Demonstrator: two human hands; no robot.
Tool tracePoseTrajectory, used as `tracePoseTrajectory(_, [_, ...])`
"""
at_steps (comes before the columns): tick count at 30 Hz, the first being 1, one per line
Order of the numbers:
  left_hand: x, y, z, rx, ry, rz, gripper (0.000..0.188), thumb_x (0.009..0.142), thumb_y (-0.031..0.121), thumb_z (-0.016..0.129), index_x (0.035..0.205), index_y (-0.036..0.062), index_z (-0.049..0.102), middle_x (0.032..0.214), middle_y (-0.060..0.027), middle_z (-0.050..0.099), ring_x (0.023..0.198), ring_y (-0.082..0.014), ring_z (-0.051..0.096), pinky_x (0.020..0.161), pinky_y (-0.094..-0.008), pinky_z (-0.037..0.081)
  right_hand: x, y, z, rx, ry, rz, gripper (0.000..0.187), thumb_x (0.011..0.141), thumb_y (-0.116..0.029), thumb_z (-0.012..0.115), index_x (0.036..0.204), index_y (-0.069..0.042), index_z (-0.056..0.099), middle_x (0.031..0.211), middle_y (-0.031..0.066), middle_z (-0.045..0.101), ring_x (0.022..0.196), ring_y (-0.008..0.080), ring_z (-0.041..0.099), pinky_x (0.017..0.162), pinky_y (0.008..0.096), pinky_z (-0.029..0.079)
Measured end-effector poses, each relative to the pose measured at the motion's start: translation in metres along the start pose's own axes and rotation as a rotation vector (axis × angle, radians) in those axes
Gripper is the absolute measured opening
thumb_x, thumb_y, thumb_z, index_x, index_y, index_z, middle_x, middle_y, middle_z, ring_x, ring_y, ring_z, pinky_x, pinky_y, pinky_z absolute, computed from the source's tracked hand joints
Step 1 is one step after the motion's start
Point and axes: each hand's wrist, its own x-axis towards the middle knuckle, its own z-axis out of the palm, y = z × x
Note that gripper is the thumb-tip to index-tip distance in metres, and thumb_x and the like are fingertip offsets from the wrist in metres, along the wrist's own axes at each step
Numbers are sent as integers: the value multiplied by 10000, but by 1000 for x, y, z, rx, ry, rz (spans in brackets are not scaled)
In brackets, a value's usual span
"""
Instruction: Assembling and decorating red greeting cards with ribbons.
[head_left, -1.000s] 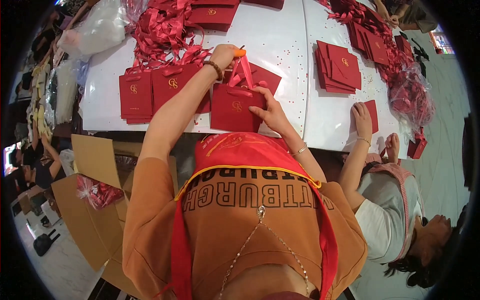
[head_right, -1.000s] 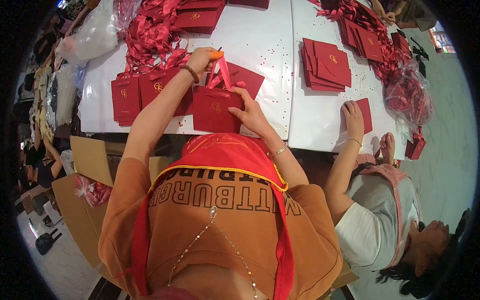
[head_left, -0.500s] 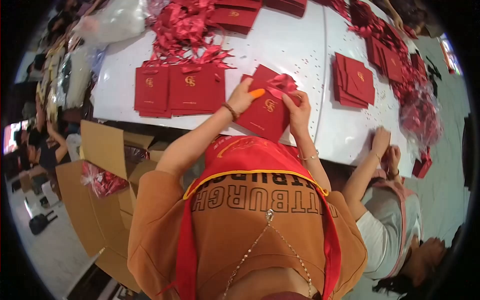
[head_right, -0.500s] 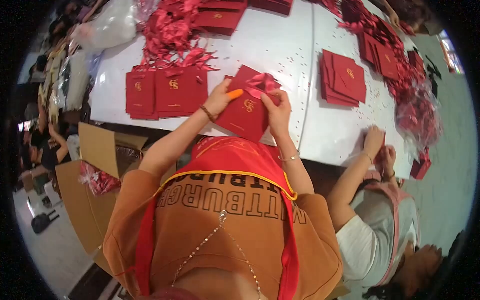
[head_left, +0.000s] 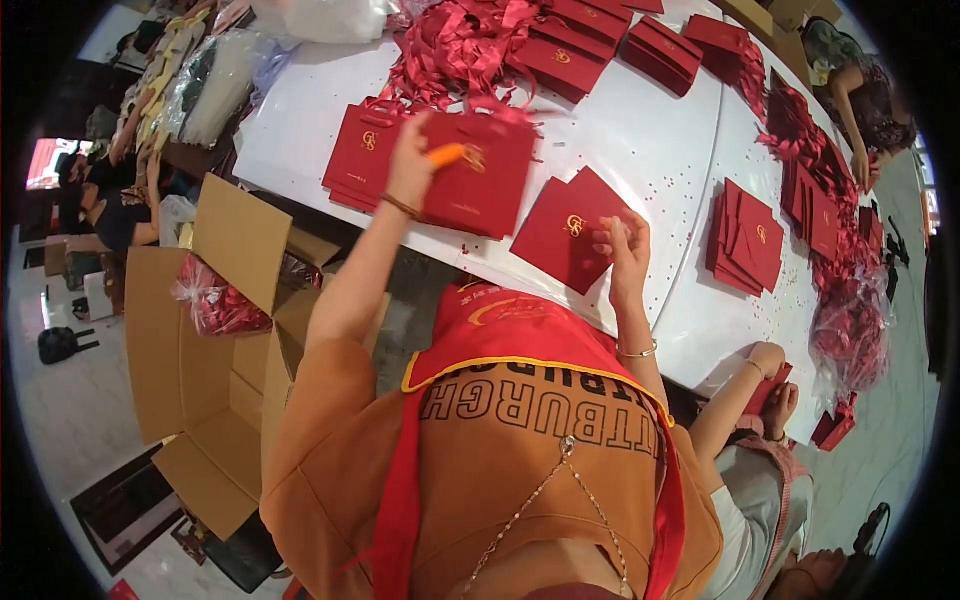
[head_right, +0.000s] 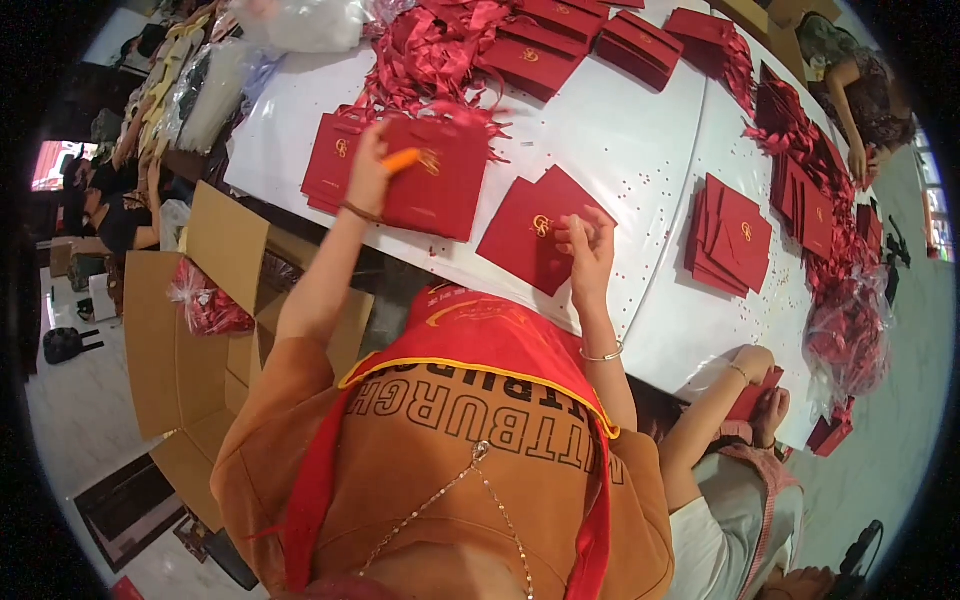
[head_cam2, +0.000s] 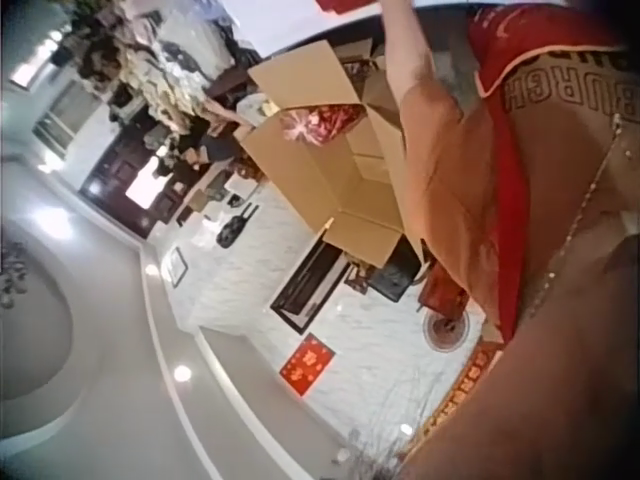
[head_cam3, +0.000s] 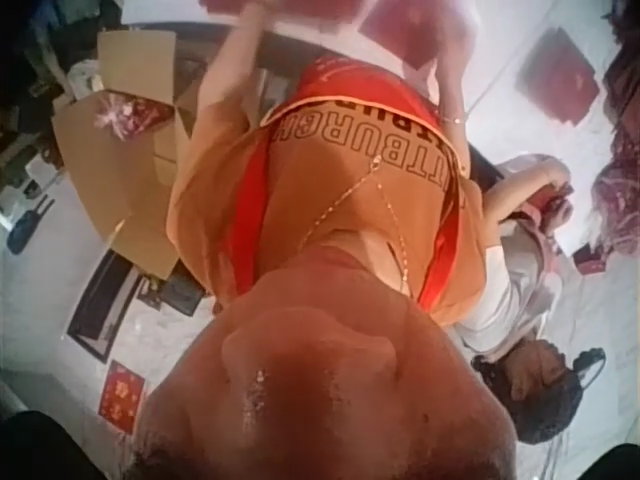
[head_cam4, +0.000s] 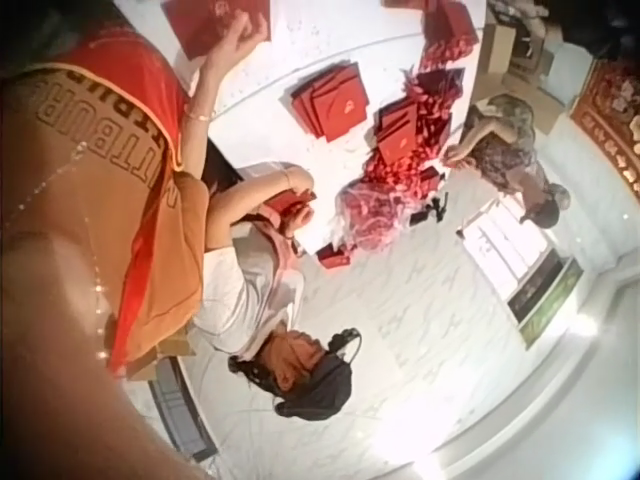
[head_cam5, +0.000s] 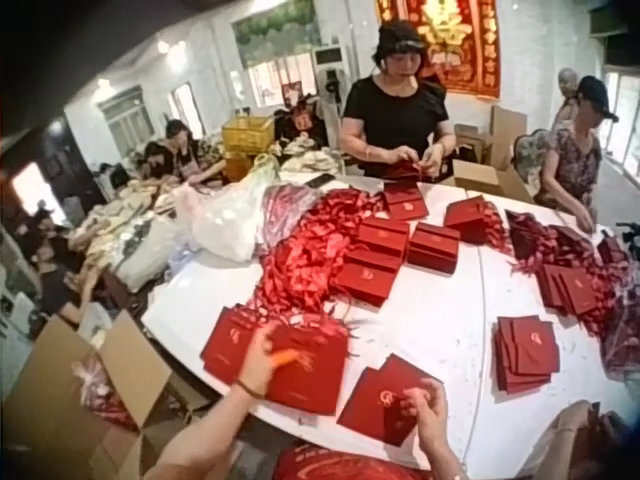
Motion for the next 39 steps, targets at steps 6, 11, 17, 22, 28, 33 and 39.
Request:
tracePoseTrajectory(6, [28,22,-67,-370,75,-104,614,750,-81,586,1283,40,306,1142,-144,507,1009,-235,547,803,-349,511,3,14,-11,-62,-43,27,231,868,-176,556,1051,-48,499,910,63,588,786,117,554,663,239,452])
tracePoseTrajectory(11, [27,-19,-41,333,61,34,643,727,92,688,1273,70,349,1106,-163,531,976,-306,552,806,-391,477,10,17,-6,-156,-93,61,179,858,-130,555,1010,-40,531,879,34,588,795,105,557,682,232,450])
tracePoseTrajectory(17, [20,-22,8,1032,175,318,433,755,142,596,1173,163,483,1187,-116,446,1076,-335,404,860,-475,358,31,18,-10,-456,-74,-176,168,830,-99,575,972,-11,561,879,70,613,775,148,593,684,253,473])
tracePoseTrajectory(22, [10,-22,16,1211,211,379,263,764,216,589,1016,144,601,1181,-92,461,1112,-286,375,882,-478,273,45,3,-11,-1025,-165,-564,267,766,-145,632,996,-22,576,914,112,596,892,275,539,787,347,435])
tracePoseTrajectory(28, [35,11,50,1033,117,655,172,741,185,604,909,158,622,965,-1,572,984,-209,475,818,-416,315,50,26,-7,-1197,-166,-564,530,693,-330,696,1108,-39,543,1108,120,518,999,297,485,838,386,389])
tracePoseTrajectory(33, [94,19,98,1130,-226,359,209,796,240,514,932,130,629,938,-44,625,905,-253,571,784,-437,347,51,34,-10,-1197,-184,-537,528,685,-338,690,1105,-54,543,1142,105,488,1070,281,435,877,413,327])
tracePoseTrajectory(39, [147,-5,144,1524,-466,-134,316,819,281,477,1063,142,621,1107,-87,601,1001,-279,584,862,-522,303,45,42,-17,-1095,-206,-540,516,678,-297,706,1110,-64,544,1174,123,472,1103,297,426,909,408,321])
